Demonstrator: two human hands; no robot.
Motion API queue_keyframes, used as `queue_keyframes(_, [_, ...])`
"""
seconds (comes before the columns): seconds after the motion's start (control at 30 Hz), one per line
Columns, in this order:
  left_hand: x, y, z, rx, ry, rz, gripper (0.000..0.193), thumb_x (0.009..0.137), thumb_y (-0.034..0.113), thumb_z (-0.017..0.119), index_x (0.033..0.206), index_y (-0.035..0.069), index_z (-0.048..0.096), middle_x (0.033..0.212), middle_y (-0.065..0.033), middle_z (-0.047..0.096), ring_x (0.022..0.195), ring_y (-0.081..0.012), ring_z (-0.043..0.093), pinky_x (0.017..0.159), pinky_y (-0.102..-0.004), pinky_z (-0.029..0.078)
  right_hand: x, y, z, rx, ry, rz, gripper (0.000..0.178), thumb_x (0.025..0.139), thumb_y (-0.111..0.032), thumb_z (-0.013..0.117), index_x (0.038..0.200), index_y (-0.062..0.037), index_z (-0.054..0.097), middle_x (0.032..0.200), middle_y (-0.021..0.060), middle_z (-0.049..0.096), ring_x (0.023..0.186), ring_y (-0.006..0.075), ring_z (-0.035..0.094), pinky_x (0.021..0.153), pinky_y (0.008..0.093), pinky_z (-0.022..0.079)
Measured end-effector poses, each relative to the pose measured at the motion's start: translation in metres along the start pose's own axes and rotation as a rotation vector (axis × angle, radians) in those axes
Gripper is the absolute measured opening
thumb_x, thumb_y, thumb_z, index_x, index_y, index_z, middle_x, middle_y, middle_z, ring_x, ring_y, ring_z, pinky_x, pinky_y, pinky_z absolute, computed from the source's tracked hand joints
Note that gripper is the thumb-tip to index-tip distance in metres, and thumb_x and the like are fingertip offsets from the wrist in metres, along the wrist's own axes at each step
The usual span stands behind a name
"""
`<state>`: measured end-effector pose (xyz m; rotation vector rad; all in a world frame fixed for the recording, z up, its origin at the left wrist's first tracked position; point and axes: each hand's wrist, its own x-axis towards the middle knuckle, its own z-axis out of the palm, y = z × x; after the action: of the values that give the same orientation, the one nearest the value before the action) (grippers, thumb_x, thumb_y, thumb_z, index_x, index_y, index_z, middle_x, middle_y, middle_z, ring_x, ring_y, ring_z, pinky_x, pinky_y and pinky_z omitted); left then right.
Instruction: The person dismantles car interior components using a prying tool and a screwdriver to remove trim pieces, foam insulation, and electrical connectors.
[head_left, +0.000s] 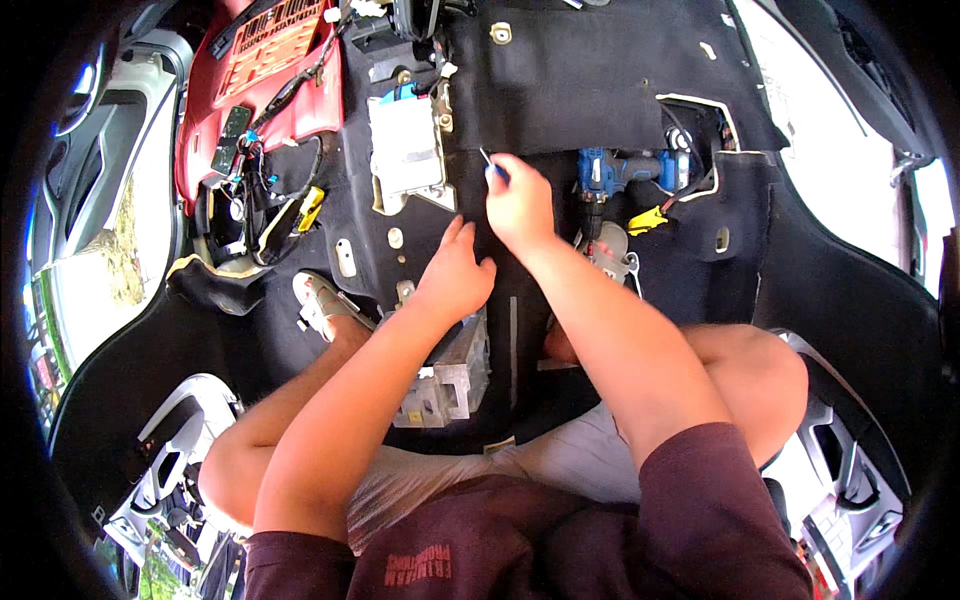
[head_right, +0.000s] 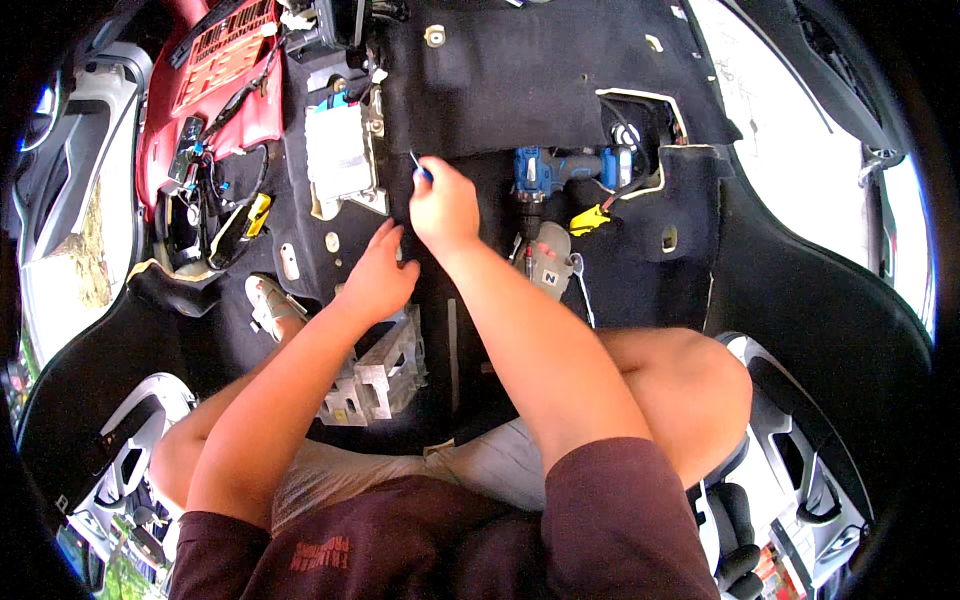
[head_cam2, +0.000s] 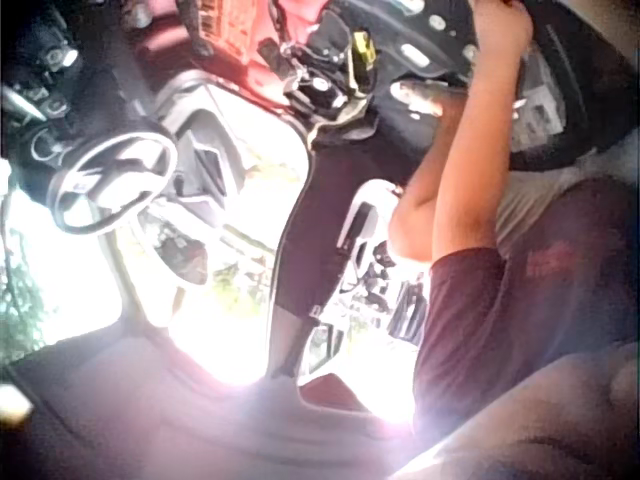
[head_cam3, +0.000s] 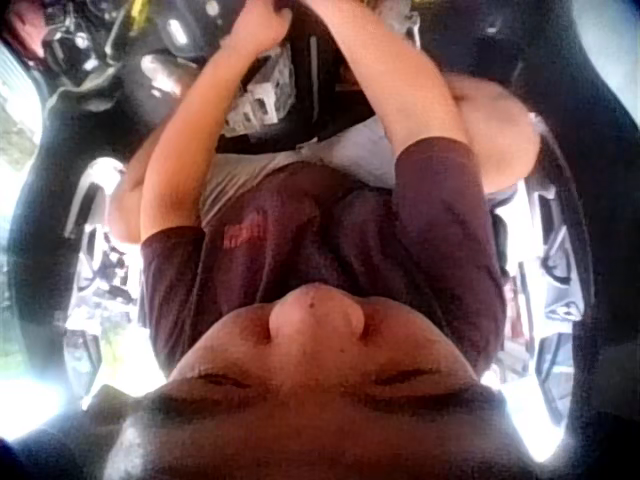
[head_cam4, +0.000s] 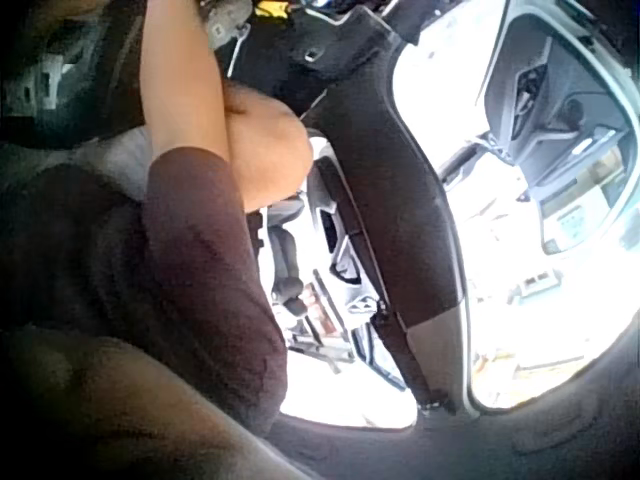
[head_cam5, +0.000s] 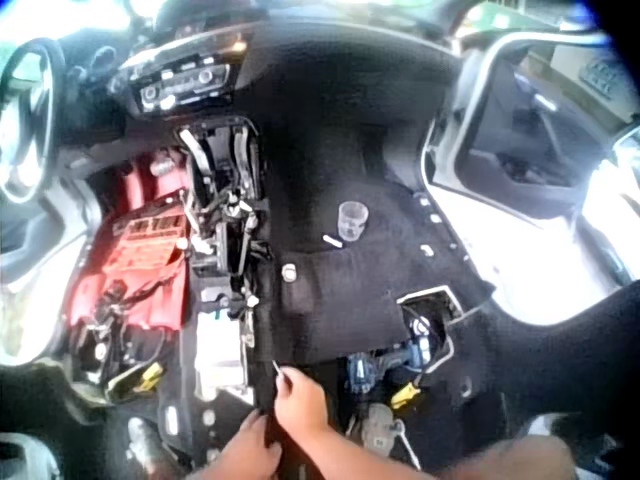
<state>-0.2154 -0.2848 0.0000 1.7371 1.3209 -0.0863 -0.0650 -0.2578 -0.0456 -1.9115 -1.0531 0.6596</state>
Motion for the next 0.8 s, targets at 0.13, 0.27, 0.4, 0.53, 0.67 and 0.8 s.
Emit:
queue_keyframes(0.13, [0.012, 0.004, 0.005, -0.017, 0.059, -0.014, 0.074, 0.094, 0.016, 0.064, 0.156, -0.017, 0.040, 0.166, -0.0390, 0.035, 0.155, -0.0481, 0.041, 0.128, -0.0465, 0.038, 0.047, 0.004, 0.002, -0.120, -0.304, 0.191, 0.020, 0.092, -0.017, 0.069, 0.099, -0.0027, 0.080, 0.092, 0.0245, 0.078, 0.083, 0.0407, 0.078, 0.083, 0.0467, 0.063])
queue_keyframes(0.27, [0.019, 0.017, 0.009, -0.081, 0.140, -0.041, 0.079, 0.094, 0.017, 0.064, 0.159, -0.017, 0.033, 0.167, -0.0397, 0.032, 0.157, -0.0494, 0.035, 0.130, -0.0473, 0.035, 0.114, -0.022, -0.023, -0.514, -0.881, 0.210, 0.021, 0.102, -0.017, 0.058, 0.103, -0.0079, 0.077, 0.059, 0.0095, 0.060, 0.045, 0.0203, 0.057, 0.043, 0.0394, 0.044])
queue_keyframes(0.4, [0.029, 0.026, 0.012, -0.157, 0.170, -0.123, 0.081, 0.095, 0.018, 0.064, 0.159, -0.017, 0.029, 0.167, -0.0423, 0.028, 0.158, -0.0518, 0.032, 0.131, -0.0481, 0.033, 0.139, -0.056, -0.032, -0.796, -0.996, 0.104, 0.017, 0.100, -0.018, 0.062, 0.104, -0.0086, 0.076, 0.061, 0.0071, 0.058, 0.049, 0.0187, 0.055, 0.045, 0.0363, 0.047])
queue_keyframes(0.53, [0.042, 0.039, 0.024, -0.165, 0.276, -0.223, 0.082, 0.093, 0.021, 0.067, 0.160, -0.013, 0.034, 0.163, -0.0371, 0.040, 0.152, -0.0484, 0.044, 0.126, -0.0457, 0.038, 0.183, -0.057, -0.051, -0.599, -1.218, 0.158, 0.030, 0.098, -0.024, 0.079, 0.126, -0.0139, 0.076, 0.072, -0.0001, 0.058, 0.055, 0.0117, 0.051, 0.047, 0.0310, 0.043])
queue_keyframes(0.67, [0.060, 0.056, 0.025, -0.339, 0.271, -0.362, 0.086, 0.092, 0.021, 0.067, 0.159, -0.017, 0.029, 0.167, -0.0430, 0.026, 0.156, -0.0575, 0.031, 0.130, -0.0525, 0.032, 0.215, -0.061, -0.048, -0.742, -1.333, -0.055, 0.024, 0.099, -0.028, 0.078, 0.117, -0.0119, 0.078, 0.074, 0.0036, 0.062, 0.055, 0.0152, 0.056, 0.049, 0.0360, 0.047])
queue_keyframes(0.8, [0.067, 0.074, 0.026, -0.420, 0.314, -0.463, 0.079, 0.090, 0.019, 0.069, 0.157, -0.009, 0.038, 0.168, -0.0416, 0.024, 0.153, -0.0597, 0.034, 0.128, -0.0539, 0.035, 0.227, -0.046, -0.029, -1.154, -1.167, -0.732, 0.034, 0.101, -0.038, 0.075, 0.107, -0.0055, 0.082, 0.102, 0.0182, 0.080, 0.093, 0.0362, 0.079, 0.079, 0.0489, 0.062])
